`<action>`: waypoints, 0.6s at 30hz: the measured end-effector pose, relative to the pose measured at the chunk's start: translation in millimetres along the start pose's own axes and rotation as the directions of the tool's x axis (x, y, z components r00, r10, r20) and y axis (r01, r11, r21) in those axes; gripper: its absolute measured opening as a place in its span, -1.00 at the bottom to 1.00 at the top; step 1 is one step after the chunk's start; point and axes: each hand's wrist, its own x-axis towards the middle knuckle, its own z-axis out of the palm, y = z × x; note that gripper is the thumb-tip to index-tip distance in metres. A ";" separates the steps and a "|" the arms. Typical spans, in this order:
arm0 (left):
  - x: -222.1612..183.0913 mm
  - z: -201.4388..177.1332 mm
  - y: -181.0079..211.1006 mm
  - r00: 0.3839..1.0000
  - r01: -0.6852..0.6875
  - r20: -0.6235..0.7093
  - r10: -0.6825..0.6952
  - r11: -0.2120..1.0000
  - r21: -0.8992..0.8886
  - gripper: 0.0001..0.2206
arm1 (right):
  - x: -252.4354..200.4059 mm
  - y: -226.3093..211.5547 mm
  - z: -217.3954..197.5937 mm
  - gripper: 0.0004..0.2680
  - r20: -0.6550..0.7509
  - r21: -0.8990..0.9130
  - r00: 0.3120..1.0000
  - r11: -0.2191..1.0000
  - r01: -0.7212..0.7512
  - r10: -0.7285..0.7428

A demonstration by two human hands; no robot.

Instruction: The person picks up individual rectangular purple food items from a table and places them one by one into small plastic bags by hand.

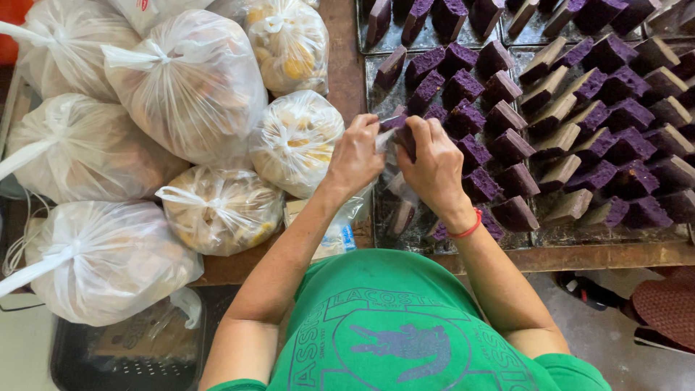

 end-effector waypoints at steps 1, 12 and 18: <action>0.4 1.5 -0.4 1.000 0.002 0.000 -0.002 1.000 0.001 -0.67 | -2.4 -0.7 0.9 -0.67 0.009 0.001 1.000 1.000 -0.003 0.003; 7.4 5.9 2.0 0.954 -0.294 -0.044 0.295 0.904 -0.311 -0.48 | 8.0 15.5 -11.3 -0.72 0.174 0.077 0.971 0.980 -0.181 0.166; 4.9 -24.1 -10.7 0.982 0.023 0.132 0.133 0.614 -0.789 -0.42 | 12.1 9.5 -36.8 -0.79 0.260 0.239 0.965 0.971 -0.023 -0.042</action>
